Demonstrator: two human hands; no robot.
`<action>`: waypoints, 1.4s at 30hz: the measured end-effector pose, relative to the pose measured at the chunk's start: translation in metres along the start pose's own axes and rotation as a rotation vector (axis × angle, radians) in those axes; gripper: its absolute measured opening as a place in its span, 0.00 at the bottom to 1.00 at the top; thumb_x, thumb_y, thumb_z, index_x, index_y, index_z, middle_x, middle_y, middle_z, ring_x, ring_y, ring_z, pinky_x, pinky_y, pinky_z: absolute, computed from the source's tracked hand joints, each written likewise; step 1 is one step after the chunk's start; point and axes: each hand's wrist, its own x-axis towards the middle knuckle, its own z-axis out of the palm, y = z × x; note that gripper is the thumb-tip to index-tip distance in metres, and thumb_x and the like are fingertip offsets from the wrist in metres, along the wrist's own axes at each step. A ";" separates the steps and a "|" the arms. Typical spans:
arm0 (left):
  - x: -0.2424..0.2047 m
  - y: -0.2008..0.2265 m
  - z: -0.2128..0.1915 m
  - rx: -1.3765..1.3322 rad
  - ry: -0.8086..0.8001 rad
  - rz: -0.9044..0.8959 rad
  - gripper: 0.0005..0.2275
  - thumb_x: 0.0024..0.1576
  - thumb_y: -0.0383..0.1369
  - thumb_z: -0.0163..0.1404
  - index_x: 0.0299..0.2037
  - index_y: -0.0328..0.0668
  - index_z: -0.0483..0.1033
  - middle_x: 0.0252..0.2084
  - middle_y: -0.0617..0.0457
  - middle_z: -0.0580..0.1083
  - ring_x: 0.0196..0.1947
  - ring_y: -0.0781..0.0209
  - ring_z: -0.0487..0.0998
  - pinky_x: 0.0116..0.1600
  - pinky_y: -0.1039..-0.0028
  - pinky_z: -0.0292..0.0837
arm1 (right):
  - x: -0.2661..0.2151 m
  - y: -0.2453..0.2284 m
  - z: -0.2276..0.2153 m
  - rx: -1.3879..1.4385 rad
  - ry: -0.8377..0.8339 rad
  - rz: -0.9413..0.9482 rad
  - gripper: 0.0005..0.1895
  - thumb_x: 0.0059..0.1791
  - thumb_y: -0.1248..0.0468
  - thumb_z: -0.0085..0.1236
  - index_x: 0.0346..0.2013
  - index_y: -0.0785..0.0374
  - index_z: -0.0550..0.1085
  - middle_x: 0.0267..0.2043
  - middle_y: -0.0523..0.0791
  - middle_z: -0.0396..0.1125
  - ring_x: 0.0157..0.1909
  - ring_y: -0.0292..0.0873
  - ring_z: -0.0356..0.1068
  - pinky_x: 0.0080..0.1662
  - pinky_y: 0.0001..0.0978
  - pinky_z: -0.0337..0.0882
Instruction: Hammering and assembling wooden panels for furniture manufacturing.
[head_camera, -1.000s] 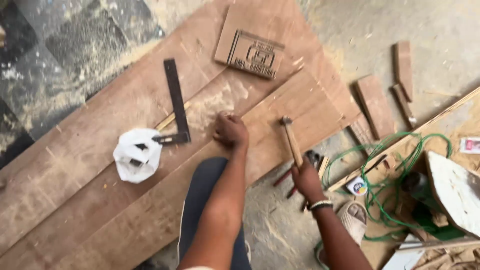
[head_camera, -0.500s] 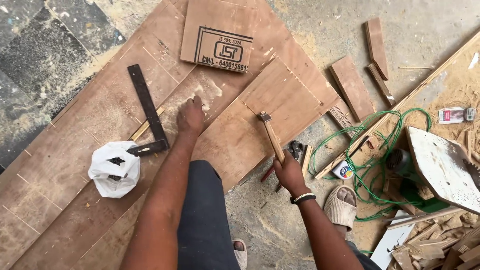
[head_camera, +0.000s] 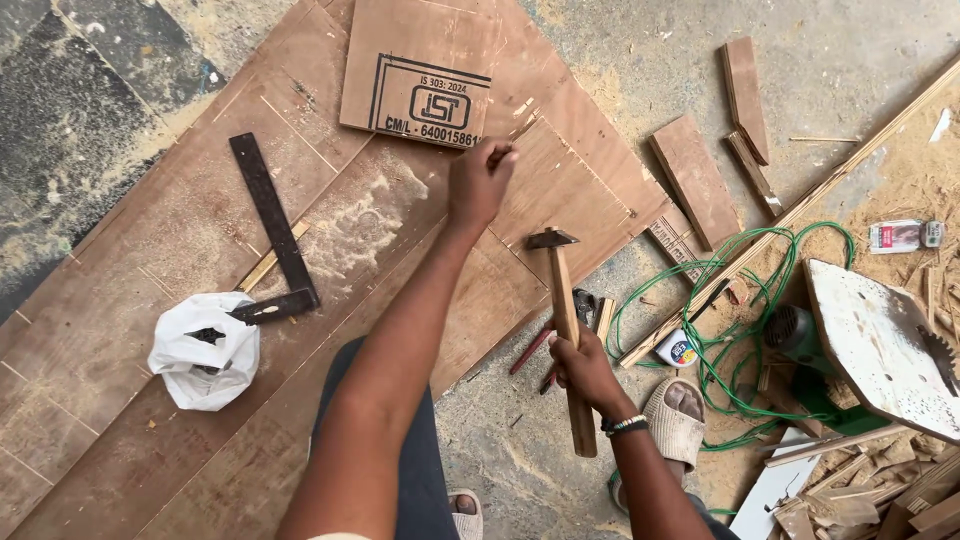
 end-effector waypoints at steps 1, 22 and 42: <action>0.001 0.010 0.001 -0.003 -0.001 -0.002 0.05 0.62 0.32 0.56 0.44 0.44 0.79 0.34 0.54 0.80 0.29 0.66 0.80 0.34 0.76 0.78 | 0.000 -0.001 -0.005 -0.002 0.001 0.002 0.15 0.54 0.60 0.49 0.53 0.63 0.68 0.24 0.39 0.61 0.21 0.34 0.61 0.26 0.30 0.70; 0.006 0.006 0.035 0.168 0.249 0.302 0.07 0.55 0.28 0.60 0.41 0.41 0.78 0.45 0.51 0.76 0.48 0.52 0.76 0.52 0.63 0.74 | -0.026 -0.085 -0.013 -0.105 0.105 -0.085 0.26 0.51 0.61 0.51 0.64 0.59 0.62 0.28 0.39 0.66 0.23 0.34 0.66 0.28 0.30 0.73; 0.008 0.017 0.037 0.225 0.259 0.196 0.08 0.59 0.38 0.58 0.41 0.44 0.81 0.43 0.56 0.74 0.46 0.56 0.74 0.49 0.67 0.75 | -0.006 -0.139 0.005 -0.116 0.283 -0.312 0.19 0.59 0.53 0.44 0.55 0.67 0.62 0.26 0.42 0.61 0.21 0.33 0.62 0.24 0.28 0.68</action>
